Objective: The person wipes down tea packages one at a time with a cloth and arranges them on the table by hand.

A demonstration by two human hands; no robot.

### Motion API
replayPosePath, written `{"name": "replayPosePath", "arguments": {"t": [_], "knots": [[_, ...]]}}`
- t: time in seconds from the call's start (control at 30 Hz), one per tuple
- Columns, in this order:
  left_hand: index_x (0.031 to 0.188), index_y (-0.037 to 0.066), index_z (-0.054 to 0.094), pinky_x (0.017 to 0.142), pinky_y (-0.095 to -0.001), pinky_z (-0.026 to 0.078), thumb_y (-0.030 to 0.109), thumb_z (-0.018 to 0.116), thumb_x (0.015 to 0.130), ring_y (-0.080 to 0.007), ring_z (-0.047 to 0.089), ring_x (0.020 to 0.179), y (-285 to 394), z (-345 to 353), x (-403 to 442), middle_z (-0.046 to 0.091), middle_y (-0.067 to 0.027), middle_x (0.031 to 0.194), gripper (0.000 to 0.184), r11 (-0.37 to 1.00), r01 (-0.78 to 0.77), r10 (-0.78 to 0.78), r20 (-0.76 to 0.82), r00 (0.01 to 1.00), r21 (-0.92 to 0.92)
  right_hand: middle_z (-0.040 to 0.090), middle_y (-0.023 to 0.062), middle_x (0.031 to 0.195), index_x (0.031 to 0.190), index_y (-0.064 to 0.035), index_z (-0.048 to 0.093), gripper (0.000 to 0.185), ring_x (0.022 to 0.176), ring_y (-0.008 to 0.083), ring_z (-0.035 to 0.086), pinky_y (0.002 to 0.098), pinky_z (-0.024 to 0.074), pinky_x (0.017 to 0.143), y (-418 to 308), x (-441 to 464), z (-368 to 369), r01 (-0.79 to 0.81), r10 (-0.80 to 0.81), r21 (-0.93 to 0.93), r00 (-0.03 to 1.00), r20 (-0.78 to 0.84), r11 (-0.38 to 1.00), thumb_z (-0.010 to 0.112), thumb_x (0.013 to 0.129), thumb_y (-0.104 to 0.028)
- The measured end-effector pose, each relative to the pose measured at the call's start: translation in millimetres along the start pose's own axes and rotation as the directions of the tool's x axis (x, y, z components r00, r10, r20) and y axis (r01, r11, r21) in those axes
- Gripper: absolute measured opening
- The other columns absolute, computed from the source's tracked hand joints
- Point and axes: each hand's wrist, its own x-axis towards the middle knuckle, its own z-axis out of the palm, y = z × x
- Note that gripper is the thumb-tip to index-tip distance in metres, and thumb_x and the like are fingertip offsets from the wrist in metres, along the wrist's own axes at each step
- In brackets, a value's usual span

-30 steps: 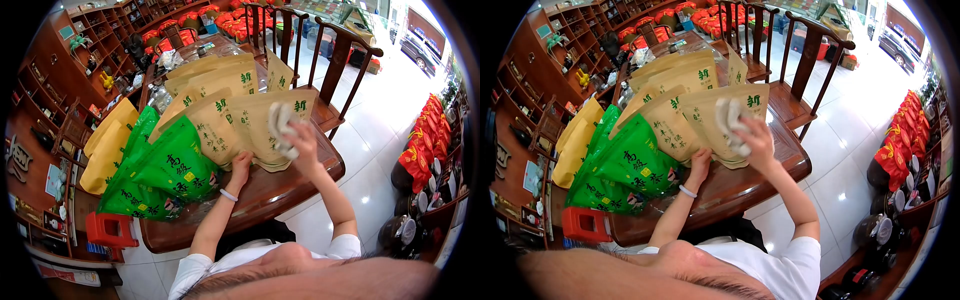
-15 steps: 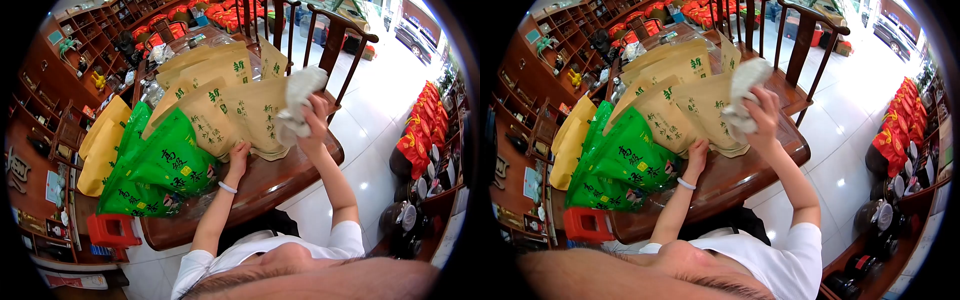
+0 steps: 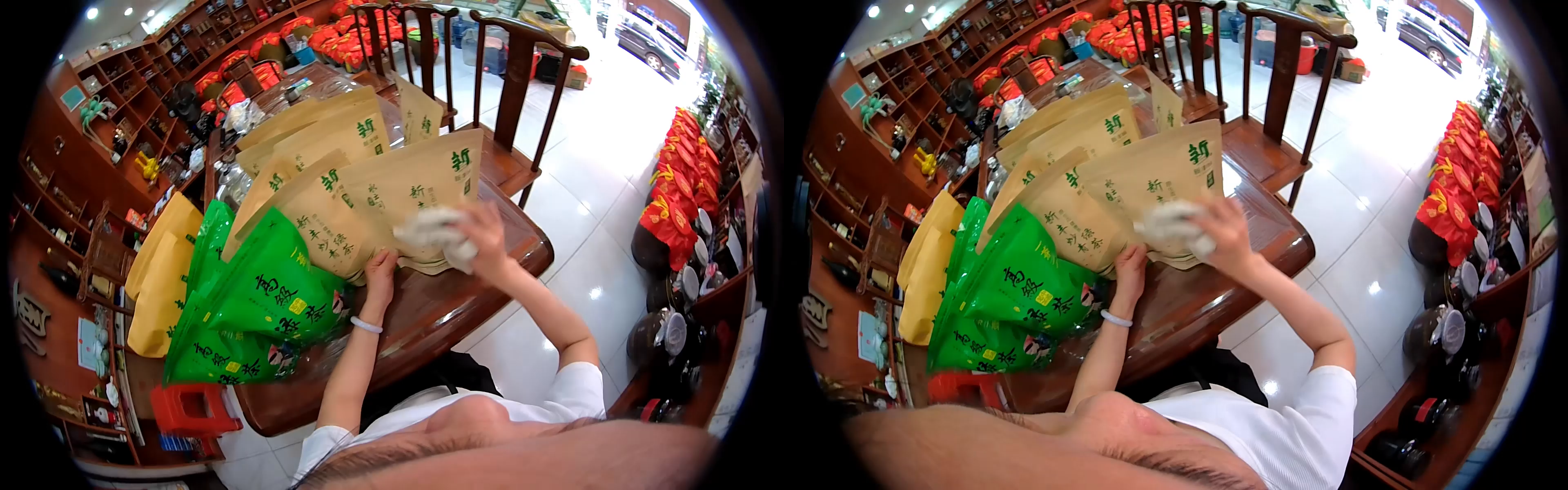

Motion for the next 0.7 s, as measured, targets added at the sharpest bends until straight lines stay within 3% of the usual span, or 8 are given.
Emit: {"name": "replayPosePath", "arguments": {"t": [0.1,0.17,0.23,0.37,0.47,0.57,0.63,0.7], "knots": [[0.085,0.004,0.062,0.069,-0.0237,0.043,0.005,0.057,0.084,-0.0086,0.054,0.076,-0.5,-3.4,2.6,0.058,0.0019,0.081,0.005,1.0,-0.01,0.01,0.051,0.999,-0.003,0.053,0.0153,0.104,0.098,0.0023,0.059,0.038,0.096,0.0289,0.049,0.0356,0.0413,0.08,18.5,47.3,-23.7,-0.153,0.142,-0.019,0.953,-0.269,0.988,0.07,0.064,-0.008],[0.087,0.004,0.062,0.071,-0.0242,0.043,0.005,0.056,0.084,-0.0094,0.054,0.078,4.3,2.7,1.2,0.059,0.0012,0.083,0.006,0.999,0.041,-0.041,-0.045,0.998,0.001,0.053,0.016,0.104,0.098,0.0018,0.058,0.036,0.095,0.03,0.049,0.036,0.0415,0.08,31.4,51.8,-19.8,-0.19,0.187,0.023,0.924,-0.333,0.981,0.07,0.065,-0.007],[0.088,0.004,0.062,0.072,-0.0241,0.043,0.005,0.056,0.084,-0.0094,0.054,0.079,-0.4,-4.4,3.5,0.059,0.0011,0.084,0.007,1.0,0.021,-0.021,0.002,1.0,-0.009,0.054,0.0169,0.102,0.094,-0.0021,0.06,0.03,0.095,0.0322,0.05,0.0378,0.0428,0.079,33.4,33.5,-5.3,-0.177,0.206,0.13,0.941,-0.268,0.976,0.064,0.064,-0.003],[0.089,0.004,0.062,0.073,-0.0243,0.043,0.005,0.056,0.085,-0.0089,0.054,0.08,6.1,4.7,0.2,0.059,0.0012,0.086,0.007,1.0,0.019,-0.019,-0.029,0.999,0.018,0.054,0.0167,0.1,0.095,-0.0061,0.058,0.035,0.092,0.0329,0.051,0.0395,0.0449,0.077,23.6,-49.5,14.2,-0.189,0.182,0.023,0.968,0.174,0.982,0.063,0.061,-0.004],[0.085,0.005,0.062,0.072,-0.0235,0.043,0.005,0.056,0.085,-0.0077,0.054,0.078,3.9,3.4,0.2,0.059,0.0021,0.084,0.005,1.0,-0.007,0.008,-0.024,1.0,0.026,0.054,0.0135,0.099,0.092,-0.0092,0.058,0.032,0.09,0.0311,0.051,0.0395,0.0452,0.076,20.1,-89.1,7.2,-0.244,0.234,-0.013,0.912,0.337,0.97,0.064,0.061,-0.007],[0.081,0.005,0.061,0.07,-0.022,0.043,0.005,0.056,0.085,-0.0064,0.053,0.076,1.1,1.7,-2.1,0.058,0.0028,0.081,0.006,0.996,-0.03,0.032,-0.024,0.999,0.079,0.055,0.0107,0.098,0.089,-0.0109,0.059,0.029,0.091,0.0295,0.052,0.0385,0.0453,0.076,31.6,-83.0,-10.2,-0.28,0.339,-0.212,0.876,0.344,0.936,0.066,0.061,-0.009],[0.086,0.002,0.062,0.07,-0.0207,0.042,0.005,0.057,0.084,-0.0057,0.052,0.076,-3.5,-3.7,-0.5,0.059,0.0024,0.082,0.006,0.998,-0.038,0.038,-0.001,0.999,0.056,0.056,0.0114,0.096,0.085,-0.0102,0.06,0.026,0.089,0.0299,0.052,0.0381,0.0451,0.075,55.2,-81.7,-15.7,-0.307,0.389,-0.338,0.897,0.209,0.89,0.069,0.061,-0.015],[0.091,0.0,0.064,0.07,-0.0195,0.041,0.006,0.058,0.084,-0.0049,0.052,0.077,-3.8,-4.4,1.1,0.06,0.0019,0.084,0.011,0.998,-0.061,0.06,0.016,0.998,0.027,0.056,0.0125,0.093,0.091,-0.0056,0.06,0.029,0.086,0.0314,0.052,0.0406,0.0439,0.075,84.1,-86.3,-20.5,-0.392,0.482,-0.418,0.866,0.134,0.82,0.067,0.063,-0.011]]}}
